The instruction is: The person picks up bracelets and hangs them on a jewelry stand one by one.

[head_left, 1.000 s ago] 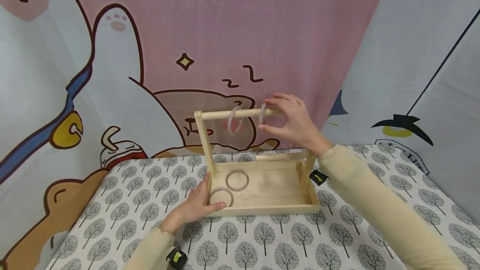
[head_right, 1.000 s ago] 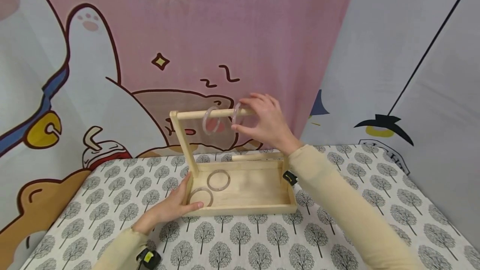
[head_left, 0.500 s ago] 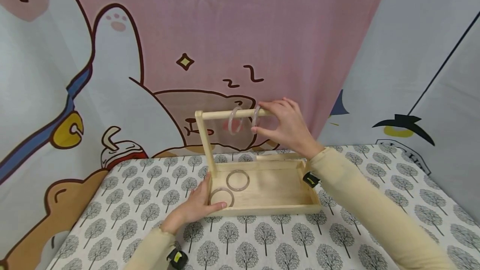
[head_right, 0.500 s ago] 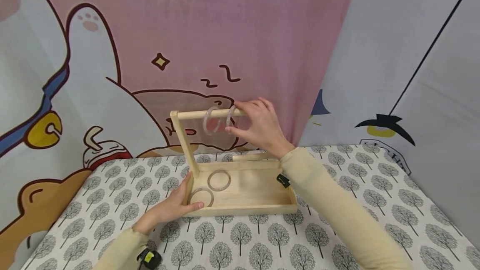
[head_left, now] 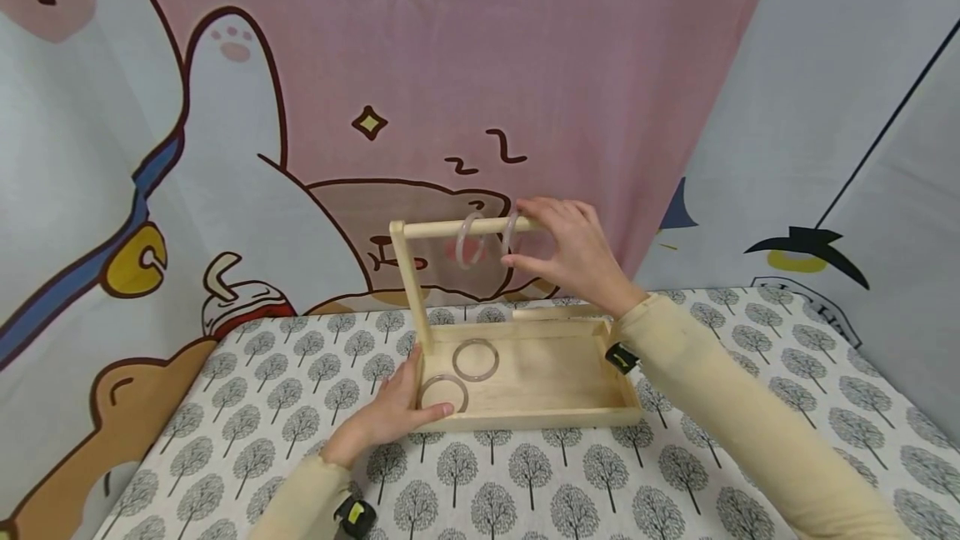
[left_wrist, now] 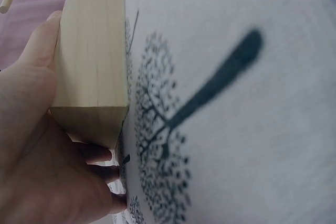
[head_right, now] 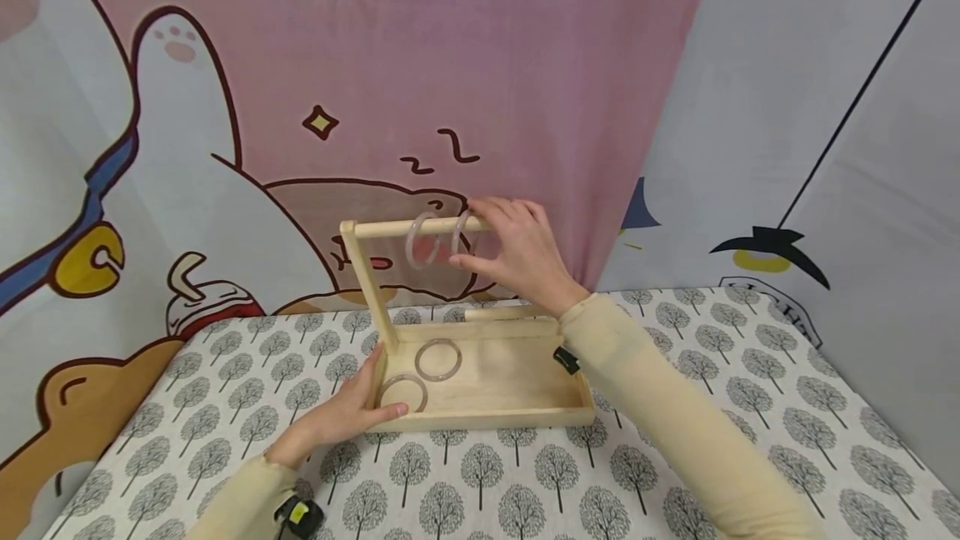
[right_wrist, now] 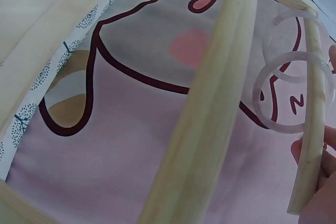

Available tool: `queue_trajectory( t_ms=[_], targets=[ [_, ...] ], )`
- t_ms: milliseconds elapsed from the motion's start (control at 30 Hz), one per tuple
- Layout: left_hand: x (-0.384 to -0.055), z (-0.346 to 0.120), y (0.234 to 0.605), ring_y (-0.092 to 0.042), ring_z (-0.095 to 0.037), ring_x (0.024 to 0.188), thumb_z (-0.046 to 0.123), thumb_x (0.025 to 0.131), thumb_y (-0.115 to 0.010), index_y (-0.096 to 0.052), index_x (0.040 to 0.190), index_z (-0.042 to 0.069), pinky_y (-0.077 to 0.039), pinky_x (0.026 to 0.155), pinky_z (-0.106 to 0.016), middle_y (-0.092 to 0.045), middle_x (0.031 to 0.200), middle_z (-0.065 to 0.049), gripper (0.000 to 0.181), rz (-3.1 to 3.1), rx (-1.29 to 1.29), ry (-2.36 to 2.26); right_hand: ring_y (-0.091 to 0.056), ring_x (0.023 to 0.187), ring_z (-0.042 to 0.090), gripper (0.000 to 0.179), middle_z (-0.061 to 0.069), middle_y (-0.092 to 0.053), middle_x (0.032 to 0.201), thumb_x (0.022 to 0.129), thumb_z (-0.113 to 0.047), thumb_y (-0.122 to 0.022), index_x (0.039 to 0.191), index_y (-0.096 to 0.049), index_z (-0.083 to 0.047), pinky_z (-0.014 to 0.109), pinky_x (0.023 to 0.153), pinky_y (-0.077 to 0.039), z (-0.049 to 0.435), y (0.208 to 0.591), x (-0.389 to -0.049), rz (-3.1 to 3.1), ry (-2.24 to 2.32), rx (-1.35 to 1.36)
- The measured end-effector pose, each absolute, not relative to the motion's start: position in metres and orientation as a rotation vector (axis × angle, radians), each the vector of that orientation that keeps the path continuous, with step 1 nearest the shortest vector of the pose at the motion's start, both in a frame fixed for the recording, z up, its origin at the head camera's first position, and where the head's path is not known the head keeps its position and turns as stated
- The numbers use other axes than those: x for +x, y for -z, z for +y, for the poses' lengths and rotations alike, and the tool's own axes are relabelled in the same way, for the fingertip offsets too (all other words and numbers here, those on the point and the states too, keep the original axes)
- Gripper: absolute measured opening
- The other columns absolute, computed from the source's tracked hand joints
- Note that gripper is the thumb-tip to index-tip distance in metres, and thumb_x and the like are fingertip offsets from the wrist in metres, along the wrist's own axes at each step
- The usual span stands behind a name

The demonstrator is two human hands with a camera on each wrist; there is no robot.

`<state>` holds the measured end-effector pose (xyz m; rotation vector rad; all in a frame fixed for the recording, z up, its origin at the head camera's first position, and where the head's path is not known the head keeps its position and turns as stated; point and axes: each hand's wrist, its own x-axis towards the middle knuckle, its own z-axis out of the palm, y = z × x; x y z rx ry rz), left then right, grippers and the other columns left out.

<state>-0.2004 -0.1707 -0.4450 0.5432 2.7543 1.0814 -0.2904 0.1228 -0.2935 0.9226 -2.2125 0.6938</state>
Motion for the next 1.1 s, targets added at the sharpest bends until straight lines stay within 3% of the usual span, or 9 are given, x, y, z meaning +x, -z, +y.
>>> queue_trajectory(
  t_ms=[367, 867, 1100],
  targets=[
    [-0.201, -0.168, 0.445, -0.022, -0.051, 0.136, 0.042, 0.087, -0.070, 0.001, 0.149, -0.012, -0.007, 0.101, -0.076, -0.019, 0.149, -0.036, 0.108, 2.765, 0.561, -1.079, -0.047, 0.122, 0.033, 0.069, 0.015, -0.052, 0.133, 0.073, -0.021, -0.087, 0.132, -0.057, -0.002, 0.057, 0.102, -0.033, 0.137, 0.291, -0.287, -2.154, -0.967, 0.874],
    [-0.201, -0.170, 0.446, -0.019, -0.051, 0.136, 0.044, 0.087, -0.069, 0.001, 0.149, -0.011, -0.007, 0.103, -0.074, -0.017, 0.150, -0.036, 0.108, 2.765, 0.549, -1.059, -0.046, 0.125, 0.030, 0.056, 0.012, -0.054, 0.133, 0.083, -0.020, -0.078, 0.133, -0.057, -0.006, 0.054, 0.106, -0.031, 0.172, 0.302, -0.278, -2.249, -1.076, 0.737],
    [-0.200, -0.170, 0.446, -0.018, -0.051, 0.137, 0.043, 0.088, -0.069, 0.001, 0.149, -0.011, -0.006, 0.103, -0.074, -0.015, 0.150, -0.036, 0.107, 2.765, 0.543, -1.059, -0.043, 0.128, 0.029, 0.051, 0.011, -0.055, 0.134, 0.084, -0.017, -0.076, 0.131, -0.058, -0.006, 0.057, 0.108, -0.024, 0.180, 0.308, -0.273, -2.216, -1.074, 0.757]
  ],
)
